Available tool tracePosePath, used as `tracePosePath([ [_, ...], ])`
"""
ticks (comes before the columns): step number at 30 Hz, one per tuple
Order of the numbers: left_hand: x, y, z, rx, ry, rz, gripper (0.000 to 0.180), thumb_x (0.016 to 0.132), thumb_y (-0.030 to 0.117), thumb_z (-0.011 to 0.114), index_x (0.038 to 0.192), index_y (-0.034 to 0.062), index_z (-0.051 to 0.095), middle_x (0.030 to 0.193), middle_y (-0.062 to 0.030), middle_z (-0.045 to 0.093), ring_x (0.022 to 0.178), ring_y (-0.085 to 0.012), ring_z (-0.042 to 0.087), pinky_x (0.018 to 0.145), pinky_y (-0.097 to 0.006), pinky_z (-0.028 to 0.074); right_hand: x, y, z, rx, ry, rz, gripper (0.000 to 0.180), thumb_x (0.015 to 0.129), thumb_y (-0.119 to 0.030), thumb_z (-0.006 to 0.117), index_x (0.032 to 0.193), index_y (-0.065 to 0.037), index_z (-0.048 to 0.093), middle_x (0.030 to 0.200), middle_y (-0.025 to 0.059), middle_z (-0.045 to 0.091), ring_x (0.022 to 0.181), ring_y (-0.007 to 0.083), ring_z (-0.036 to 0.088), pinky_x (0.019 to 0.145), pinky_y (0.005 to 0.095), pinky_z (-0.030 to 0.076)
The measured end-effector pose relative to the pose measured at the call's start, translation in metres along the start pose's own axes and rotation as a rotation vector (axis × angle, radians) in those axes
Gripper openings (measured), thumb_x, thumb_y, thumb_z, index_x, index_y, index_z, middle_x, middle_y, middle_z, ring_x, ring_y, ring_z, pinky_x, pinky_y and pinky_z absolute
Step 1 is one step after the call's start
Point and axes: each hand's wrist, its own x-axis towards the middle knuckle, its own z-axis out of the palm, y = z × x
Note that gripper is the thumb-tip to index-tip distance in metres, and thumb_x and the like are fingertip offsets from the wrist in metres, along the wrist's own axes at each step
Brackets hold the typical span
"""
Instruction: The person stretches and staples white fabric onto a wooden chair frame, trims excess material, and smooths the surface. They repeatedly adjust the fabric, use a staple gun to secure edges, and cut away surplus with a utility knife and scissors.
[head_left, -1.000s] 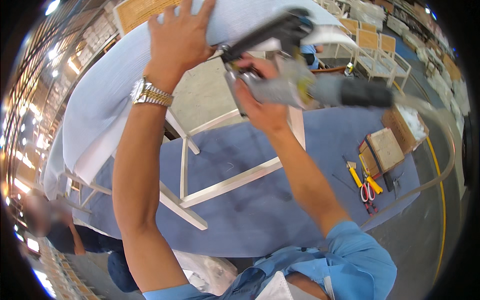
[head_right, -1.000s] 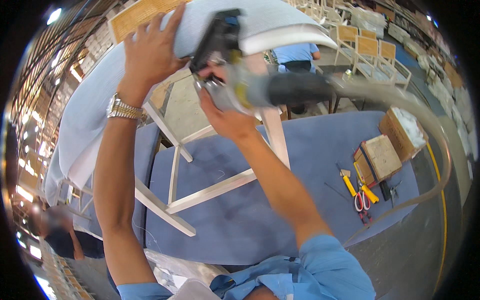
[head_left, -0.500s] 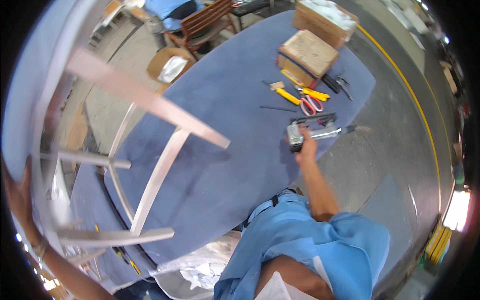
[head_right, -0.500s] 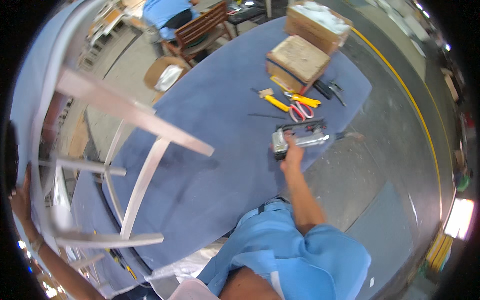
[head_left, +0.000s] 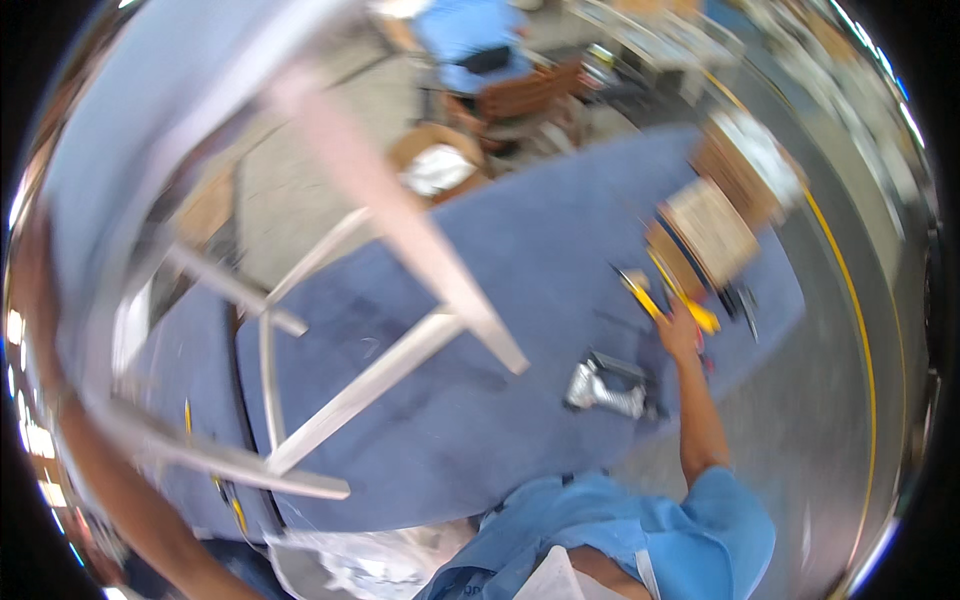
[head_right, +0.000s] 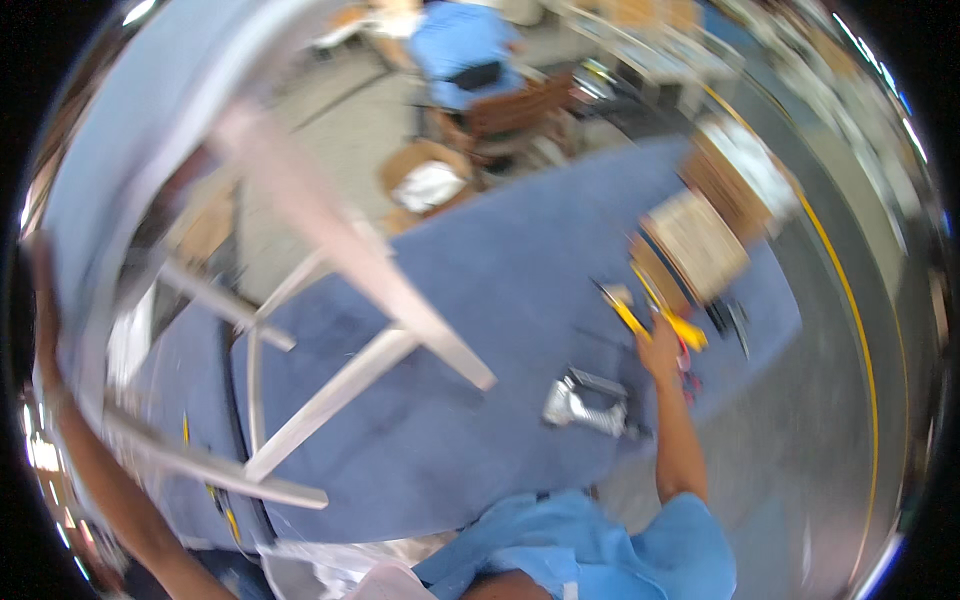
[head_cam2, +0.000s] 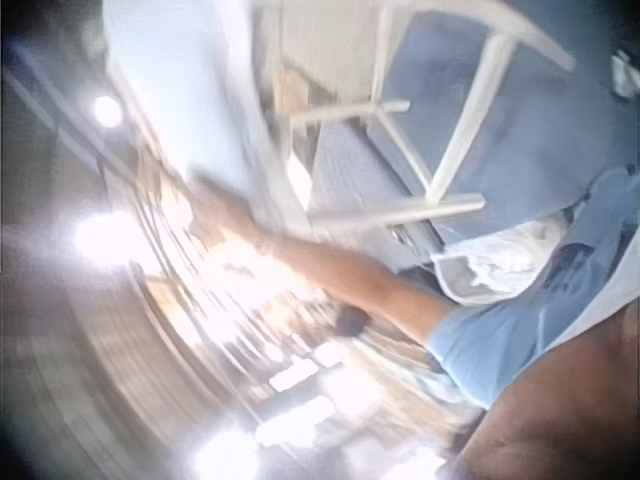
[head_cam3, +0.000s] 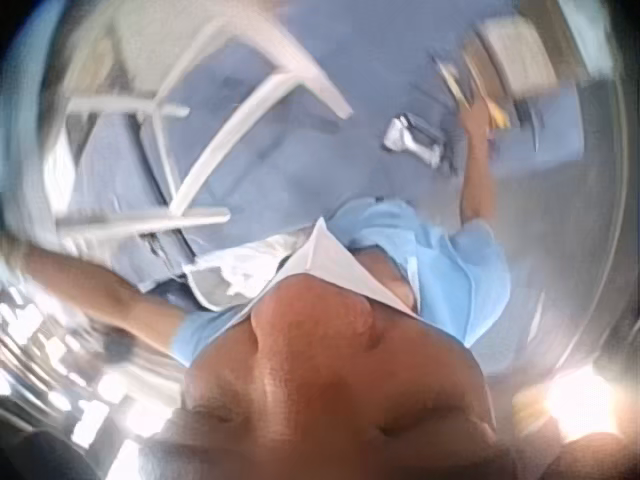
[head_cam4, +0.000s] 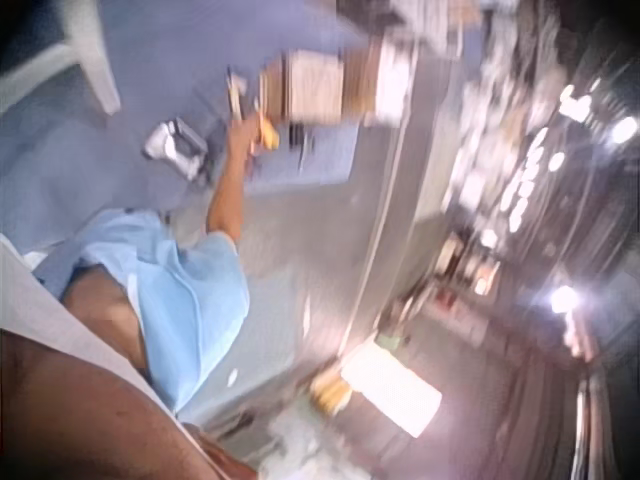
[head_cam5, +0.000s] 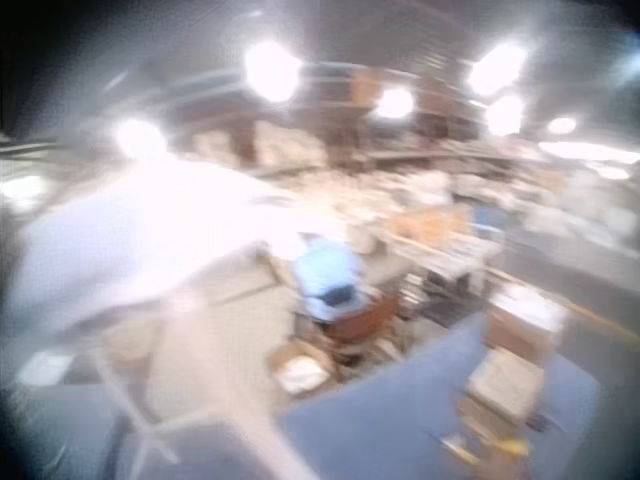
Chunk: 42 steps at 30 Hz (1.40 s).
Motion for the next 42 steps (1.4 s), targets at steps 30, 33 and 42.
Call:
tracePosePath([
  [30,-0.001,0.037,-0.011,-0.517,0.22,-0.341,0.062,0.095,0.063,0.046,0.107,0.0106,0.078,0.114,-0.0181,0.072,0.107,-0.034,0.068,0.094,-0.045,0.052,0.043,-0.613,-0.256,0.396,-0.25,-1.102,0.042,0.096,-0.019,0.062,0.136,-0.007,0.059,0.112,0.0153,0.072,0.095,0.0236,0.068,0.089,0.0351,0.051],
  [33,-0.004,0.037,-0.018,-0.511,0.197,-0.379,0.061,0.095,0.063,0.048,0.105,0.0112,0.079,0.112,-0.0186,0.073,0.105,-0.0348,0.069,0.092,-0.044,0.054,0.042,-0.62,-0.242,0.415,-0.227,-1.05,0.043,0.096,-0.02,0.062,0.137,-0.007,0.059,0.112,0.0179,0.071,0.099,0.0283,0.068,0.091,0.0363,0.05],
  [42,-0.01,0.037,-0.021,-0.502,0.159,-0.434,0.064,0.093,0.065,0.048,0.106,0.0108,0.078,0.109,-0.0174,0.074,0.104,-0.0359,0.069,0.093,-0.043,0.053,0.027,-0.621,-0.226,0.805,-0.569,-0.803,0.047,0.098,-0.012,0.059,0.143,-0.004,0.052,0.11,0.0073,0.071,0.057,0.0065,0.051,0.053,0.0221,0.043],
])
